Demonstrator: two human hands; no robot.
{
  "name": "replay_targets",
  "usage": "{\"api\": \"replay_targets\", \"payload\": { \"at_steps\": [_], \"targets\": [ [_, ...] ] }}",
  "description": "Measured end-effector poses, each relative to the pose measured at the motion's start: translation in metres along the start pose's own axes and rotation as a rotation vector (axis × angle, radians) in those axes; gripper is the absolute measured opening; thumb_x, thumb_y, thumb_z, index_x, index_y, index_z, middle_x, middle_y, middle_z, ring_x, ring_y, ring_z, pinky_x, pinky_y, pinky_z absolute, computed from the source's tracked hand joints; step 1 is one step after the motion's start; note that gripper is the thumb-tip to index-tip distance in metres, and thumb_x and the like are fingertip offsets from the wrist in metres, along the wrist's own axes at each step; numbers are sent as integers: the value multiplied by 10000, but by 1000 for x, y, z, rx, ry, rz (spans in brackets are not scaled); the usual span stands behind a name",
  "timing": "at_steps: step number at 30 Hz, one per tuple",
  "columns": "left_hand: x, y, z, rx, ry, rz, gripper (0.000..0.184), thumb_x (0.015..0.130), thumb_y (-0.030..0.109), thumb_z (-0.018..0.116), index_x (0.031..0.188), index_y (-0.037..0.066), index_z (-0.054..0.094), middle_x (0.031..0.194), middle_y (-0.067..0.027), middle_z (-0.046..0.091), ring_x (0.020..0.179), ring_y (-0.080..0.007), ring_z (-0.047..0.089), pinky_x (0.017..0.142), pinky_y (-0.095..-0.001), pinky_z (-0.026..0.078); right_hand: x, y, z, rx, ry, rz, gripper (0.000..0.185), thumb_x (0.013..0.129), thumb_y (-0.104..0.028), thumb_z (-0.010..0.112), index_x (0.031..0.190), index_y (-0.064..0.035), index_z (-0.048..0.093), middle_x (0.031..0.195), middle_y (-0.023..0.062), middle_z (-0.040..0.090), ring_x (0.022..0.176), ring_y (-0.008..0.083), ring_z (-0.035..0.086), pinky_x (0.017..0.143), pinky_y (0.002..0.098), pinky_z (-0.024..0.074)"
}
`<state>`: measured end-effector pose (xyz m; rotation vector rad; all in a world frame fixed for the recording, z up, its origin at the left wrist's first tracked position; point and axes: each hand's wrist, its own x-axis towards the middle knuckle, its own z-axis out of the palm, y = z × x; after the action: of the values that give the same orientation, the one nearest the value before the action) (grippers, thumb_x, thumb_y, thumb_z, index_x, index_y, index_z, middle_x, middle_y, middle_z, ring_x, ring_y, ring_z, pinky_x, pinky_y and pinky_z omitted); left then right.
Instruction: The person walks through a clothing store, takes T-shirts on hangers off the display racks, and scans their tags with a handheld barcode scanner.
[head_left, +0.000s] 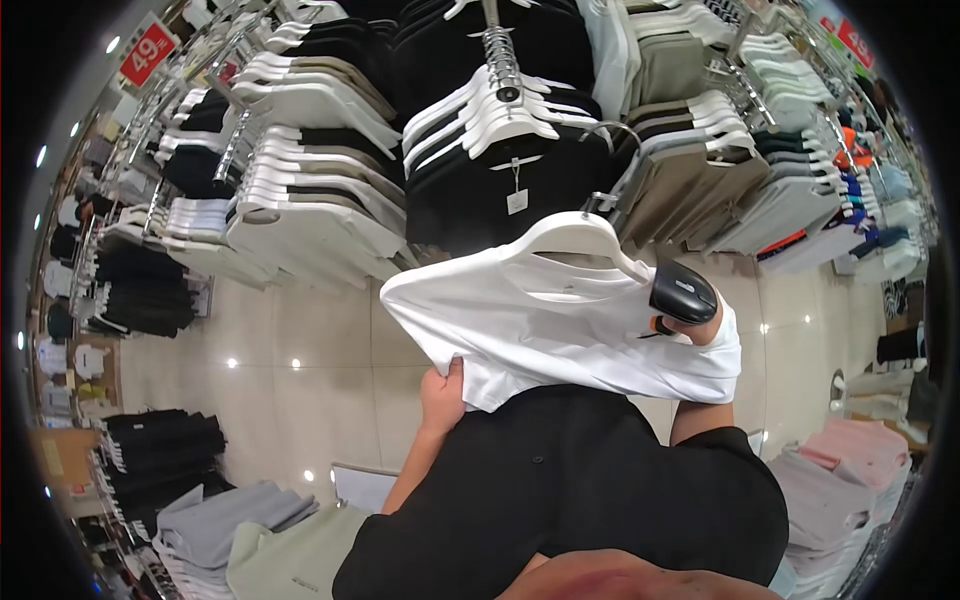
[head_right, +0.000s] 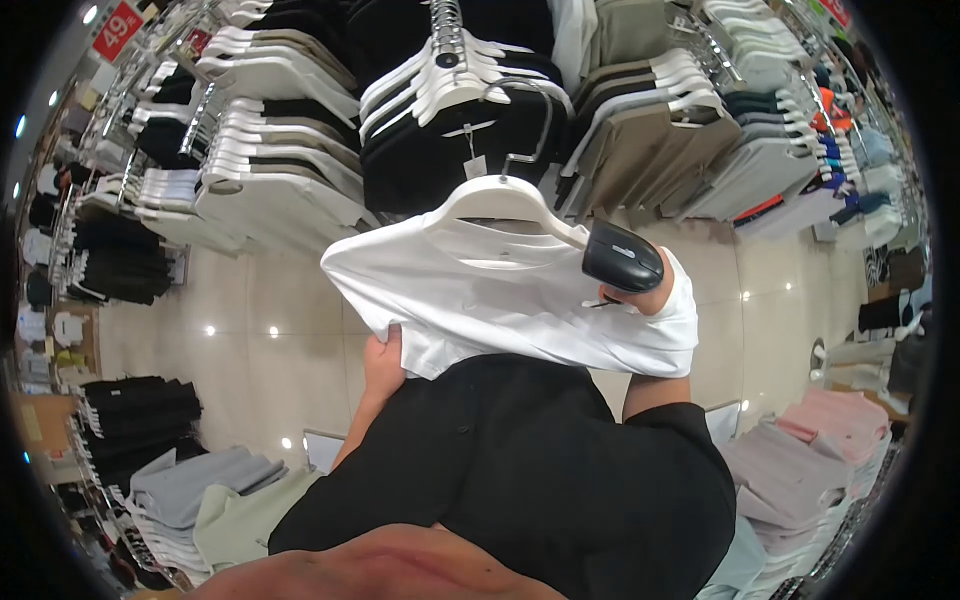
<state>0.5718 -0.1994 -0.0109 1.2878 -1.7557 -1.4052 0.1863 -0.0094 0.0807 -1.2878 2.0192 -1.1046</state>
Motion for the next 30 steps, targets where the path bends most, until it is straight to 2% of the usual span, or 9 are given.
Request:
{"api": "replay_targets", "payload": {
  "at_steps": [4, 9, 13, 15, 19, 21, 25, 27, 30],
  "targets": [
    [8, -9, 2, -2, -26, 28, 374, 1072, 247, 541, 1191, -92, 644, 997, -156, 741, 957, -284, 702, 861, -392, 519, -3, -25, 0, 117, 21, 109, 656, 668, -9, 846, 1294, -39, 656, 956, 98, 748, 830, 205, 713, 808, 335, 554],
    [16, -10, -12, 31, 114, 251, 615, 992, 149, 648, 1509, -48, 379, 1517, -238, 454, 1397, -376, 458, 1138, -463, 388, -2, -30, -5, 104, -13, -23, 580, 669, -21, 854, 1218, -35, 669, 1032, 91, 727, 927, 243, 712, 850, 330, 539],
    [25, 34, -41, 260, 235, 421, 712, 935, 144, 724, 1530, -19, 369, 1571, -232, 385, 1468, -392, 373, 1177, -507, 342, -3, -47, -10, 79, -39, -100, 426, 728, -51, 844, 1128, -25, 698, 982, 85, 697, 892, 246, 699, 818, 326, 536],
    [41, 64, -48, 510, 145, 717, 754, 882, 156, 778, 1520, 6, 406, 1557, -213, 428, 1477, -412, 364, 1193, -505, 318, -2, -37, -4, 123, -42, -137, 384, 737, -51, 843, 1096, -18, 712, 981, 84, 693, 886, 241, 696, 814, 323, 535],
    [72, 119, -38, 667, -126, 788, 719, 835, 179, 814, 1462, 29, 495, 1535, -182, 476, 1451, -412, 395, 1189, -475, 335, 4, -23, -7, 136, -143, -231, 311, 740, -56, 848, 1029, -16, 741, 982, 83, 688, 877, 230, 687, 785, 321, 535],
    [78, 126, -20, 718, -455, 644, 487, 810, 184, 821, 1244, 42, 653, 1288, -193, 648, 1234, -400, 588, 1029, -435, 478, 6, -20, -11, 149, -169, -211, 309, 739, -60, 849, 1025, -17, 740, 986, 84, 689, 878, 231, 686, 782, 322, 536],
    [63, 81, 13, 680, -514, 358, 246, 820, 128, 786, 1024, 32, 688, 962, -210, 687, 907, -404, 668, 792, -418, 529, 4, 21, -18, 221, -185, -310, 303, 750, -80, 842, 1024, -14, 729, 995, 94, 694, 877, 248, 692, 798, 333, 543],
    [44, 52, 18, 577, -296, 345, 115, 838, 61, 731, 920, 20, 661, 779, -215, 631, 713, -426, 604, 668, -400, 496, 4, 33, -22, 259, -124, -383, 418, 751, -70, 830, 1146, -23, 702, 1040, 108, 712, 921, 249, 713, 830, 343, 547],
    [17, 38, 29, 539, -148, 252, 82, 876, 31, 679, 956, 19, 669, 792, -201, 647, 706, -334, 638, 691, -360, 496, -14, 63, -34, 520, 123, -154, 500, 760, -64, 821, 1235, -26, 672, 1044, 91, 727, 955, 214, 712, 815, 340, 553]
  ]
}}
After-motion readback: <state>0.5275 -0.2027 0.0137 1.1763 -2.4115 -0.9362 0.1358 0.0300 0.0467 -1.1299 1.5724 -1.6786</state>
